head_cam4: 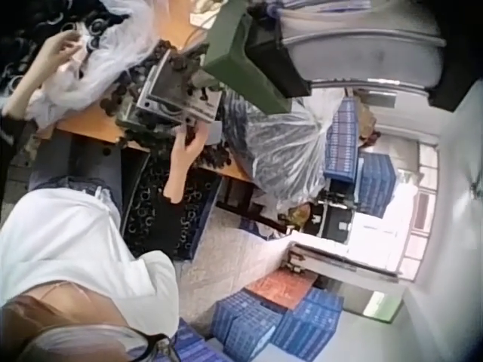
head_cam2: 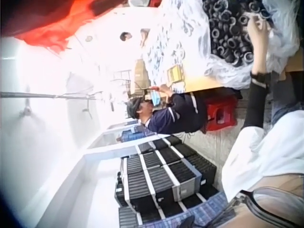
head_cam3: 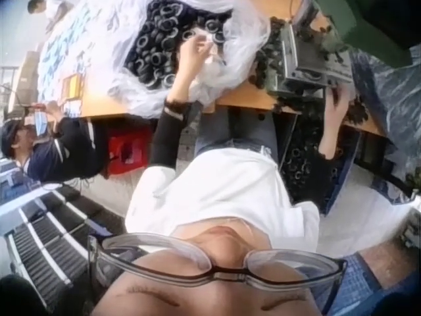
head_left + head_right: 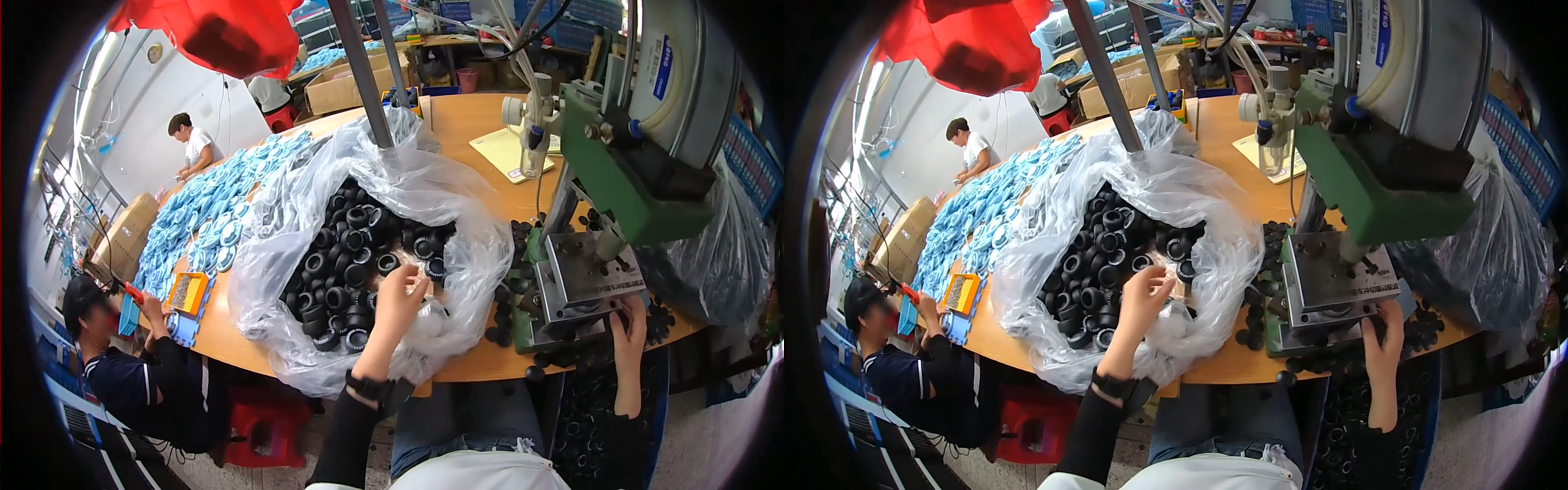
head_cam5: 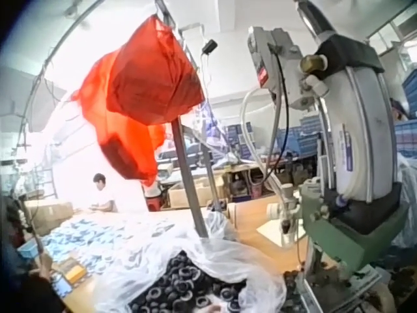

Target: The person is using a small press machine to assemble or stamp black circular toy parts, likely tires or rollers.

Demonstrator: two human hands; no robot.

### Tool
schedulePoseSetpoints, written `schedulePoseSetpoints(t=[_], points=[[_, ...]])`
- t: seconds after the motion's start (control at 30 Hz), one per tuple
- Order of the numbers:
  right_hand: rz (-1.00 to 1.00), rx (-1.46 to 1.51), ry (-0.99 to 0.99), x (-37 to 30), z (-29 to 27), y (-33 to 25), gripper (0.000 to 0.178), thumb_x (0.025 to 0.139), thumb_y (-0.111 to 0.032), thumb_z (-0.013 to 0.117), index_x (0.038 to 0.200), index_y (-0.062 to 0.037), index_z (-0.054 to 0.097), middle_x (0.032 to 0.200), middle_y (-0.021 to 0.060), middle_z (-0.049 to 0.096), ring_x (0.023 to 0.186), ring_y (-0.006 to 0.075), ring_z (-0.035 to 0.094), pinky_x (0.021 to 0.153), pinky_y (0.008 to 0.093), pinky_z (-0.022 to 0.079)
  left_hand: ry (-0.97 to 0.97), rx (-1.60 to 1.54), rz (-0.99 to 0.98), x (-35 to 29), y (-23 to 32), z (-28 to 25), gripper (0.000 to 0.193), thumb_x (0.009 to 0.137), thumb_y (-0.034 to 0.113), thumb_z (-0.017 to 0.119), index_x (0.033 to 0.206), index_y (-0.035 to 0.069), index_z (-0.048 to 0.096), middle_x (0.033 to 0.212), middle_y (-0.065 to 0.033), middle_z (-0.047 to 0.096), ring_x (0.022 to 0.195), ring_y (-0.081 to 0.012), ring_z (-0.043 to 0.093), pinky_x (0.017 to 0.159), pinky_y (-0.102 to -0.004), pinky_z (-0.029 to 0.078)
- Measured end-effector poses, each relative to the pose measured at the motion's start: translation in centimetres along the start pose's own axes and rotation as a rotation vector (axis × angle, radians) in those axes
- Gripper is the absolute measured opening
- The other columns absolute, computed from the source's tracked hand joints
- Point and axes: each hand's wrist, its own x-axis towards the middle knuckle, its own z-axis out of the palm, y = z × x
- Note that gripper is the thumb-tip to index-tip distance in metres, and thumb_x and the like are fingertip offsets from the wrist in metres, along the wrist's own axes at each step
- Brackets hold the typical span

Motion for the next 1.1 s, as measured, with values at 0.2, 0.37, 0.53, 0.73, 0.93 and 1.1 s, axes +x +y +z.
schedulePoseSetpoints(t=[0.2, 0.37, 0.53, 0.73, 0.93, 1.1], points=[[0.064, 0.245, -0.114, 1.6, 4.8, -6.0, 0.035, 0.074, -0.005, 0.071, 0.105, -0.0007, 0.054, 0.095, 0.0036, 0.057, 0.077, 0.0123, 0.054, 0.074, 0.0263, 0.042, -0.201, 0.367, 0.236, 4.0, -3.1, 2.8, 0.058, 0.061, 0.006, 0.075, 0.114, 0.003, 0.053, 0.114, -0.0183, 0.053, 0.103, -0.0387, 0.054, 0.088, -0.0413, 0.045], [-0.041, 0.283, 0.039, 2.6, 6.6, -5.7, 0.037, 0.073, 0.002, 0.071, 0.107, 0.0, 0.055, 0.101, 0.0047, 0.053, 0.081, 0.0112, 0.052, 0.068, 0.0251, 0.044, -0.297, 0.565, 0.427, 4.5, -3.1, 3.0, 0.05, 0.061, 0.006, 0.074, 0.106, 0.003, 0.052, 0.107, -0.0148, 0.05, 0.093, -0.0369, 0.056, 0.078, -0.0422, 0.048], [-0.277, -0.296, 0.092, 2.3, 6.7, -6.2, 0.037, 0.072, -0.013, 0.074, 0.103, -0.0026, 0.057, 0.094, 0.0121, 0.051, 0.086, 0.0264, 0.052, 0.08, 0.0386, 0.04, -0.254, 0.758, 0.636, 5.5, -3.3, 3.4, 0.039, 0.069, 0.005, 0.063, 0.107, 0.004, 0.054, 0.101, -0.0141, 0.047, 0.086, -0.0329, 0.052, 0.072, -0.0416, 0.047], [-0.179, -0.244, 0.173, -0.7, 5.3, -5.0, 0.046, 0.074, -0.015, 0.073, 0.114, -0.0014, 0.055, 0.115, 0.0128, 0.055, 0.103, 0.0267, 0.052, 0.093, 0.0361, 0.037, -0.151, 0.68, 0.621, 3.2, -1.3, 1.7, 0.038, 0.078, 0.005, 0.058, 0.115, 0.015, 0.058, 0.122, -0.0168, 0.043, 0.095, -0.0369, 0.05, 0.084, -0.0423, 0.045], [0.171, -0.046, 0.37, -4.6, -0.8, -2.6, 0.038, 0.08, -0.01, 0.068, 0.115, -0.002, 0.056, 0.113, 0.0089, 0.057, 0.103, 0.0192, 0.054, 0.09, 0.0303, 0.04, -0.256, -0.595, 0.065, -2.2, 7.5, 0.3, 0.051, 0.076, -0.004, 0.07, 0.12, 0.002, 0.045, 0.113, -0.0081, 0.054, 0.095, -0.0171, 0.061, 0.082, -0.0291, 0.049], [0.508, -0.098, 0.517, -9.7, -7.5, 0.7, 0.038, 0.083, -0.016, 0.067, 0.116, -0.0017, 0.056, 0.107, 0.007, 0.059, 0.093, 0.0159, 0.057, 0.083, 0.026, 0.044, -0.409, -0.86, 0.256, -4.7, 12.9, 8.7, 0.058, 0.069, -0.005, 0.076, 0.117, 0.0, 0.043, 0.12, -0.0119, 0.053, 0.107, -0.0189, 0.055, 0.093, -0.0313, 0.044]])
